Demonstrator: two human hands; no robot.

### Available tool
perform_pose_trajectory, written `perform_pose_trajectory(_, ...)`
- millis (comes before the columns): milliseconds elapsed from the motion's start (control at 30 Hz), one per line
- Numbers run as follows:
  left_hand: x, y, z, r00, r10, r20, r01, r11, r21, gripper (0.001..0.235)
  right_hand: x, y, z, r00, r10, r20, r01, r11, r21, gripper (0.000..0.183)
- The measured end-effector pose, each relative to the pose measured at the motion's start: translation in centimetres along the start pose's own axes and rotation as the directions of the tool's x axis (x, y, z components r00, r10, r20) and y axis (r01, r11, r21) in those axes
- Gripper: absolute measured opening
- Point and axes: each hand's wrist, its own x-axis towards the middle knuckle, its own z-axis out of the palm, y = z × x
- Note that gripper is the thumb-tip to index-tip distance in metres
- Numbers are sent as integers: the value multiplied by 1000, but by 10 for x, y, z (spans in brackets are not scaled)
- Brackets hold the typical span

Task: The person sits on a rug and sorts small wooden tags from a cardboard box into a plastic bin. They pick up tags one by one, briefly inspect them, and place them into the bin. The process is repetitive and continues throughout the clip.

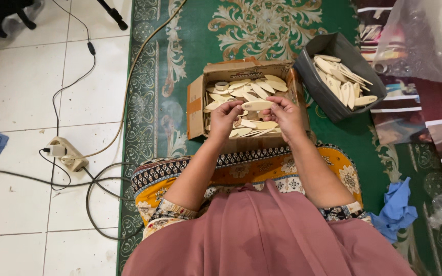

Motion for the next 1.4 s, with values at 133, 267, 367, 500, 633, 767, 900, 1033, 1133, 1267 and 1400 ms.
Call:
perform_pose_trajectory(133, -7, -21, 4, 999, -9, 53, 0, 988, 156, 20, 4, -6, -27, 995, 3, -95, -5, 1000, -26, 29)
perform_pose_trajectory(267, -3, -55, 8, 979, -39, 201, -47, 911, 409, 16, 14, -20, -64, 974, -19, -225, 28, 999, 40, 32)
perform_pose_trajectory(367, 4, -85, 21, 952, -72, 298, -174, 673, 719, 14, 36, -11, -124, 919, -80, -385, 98, 995, 28, 33)
perform_pose_trajectory(500, 30, -148, 31, 844, -221, 489, -376, 406, 833, 13, 76, 30, -225, 749, -183, -636, 213, 977, -31, 37)
perform_pose_trajectory(633, 49, -177, 44, 765, -342, 545, -508, 198, 838, 21, 96, 54, -286, 631, -269, -728, 209, 962, -174, 31)
perform_pose_trajectory(767, 44, -101, 63, 732, -402, 550, -556, 114, 823, 21, 95, 57, -289, 604, -381, -699, 127, 913, -388, 29)
perform_pose_trajectory(900, 25, -32, 72, 663, -403, 630, -685, 13, 729, 19, 102, 71, -296, 558, -675, -483, 124, 643, -756, 33)
perform_pose_trajectory(1033, 61, -157, 56, 688, -390, 612, -657, 23, 753, 19, 97, 80, -288, 583, -716, -385, -128, 386, -913, 30)
perform_pose_trajectory(1133, 61, -155, 44, 769, -392, 505, -508, 104, 855, 20, 96, 91, -298, 645, -707, -290, -165, 242, -956, 27)
perform_pose_trajectory(1267, 61, -141, 41, 797, -340, 498, -451, 213, 867, 24, 91, 94, -297, 668, -714, -211, -140, 158, -977, 24)
perform_pose_trajectory(1400, 60, -137, 24, 845, -251, 471, -366, 369, 854, 25, 83, 89, -277, 714, -684, -151, -42, 174, -984, 38)
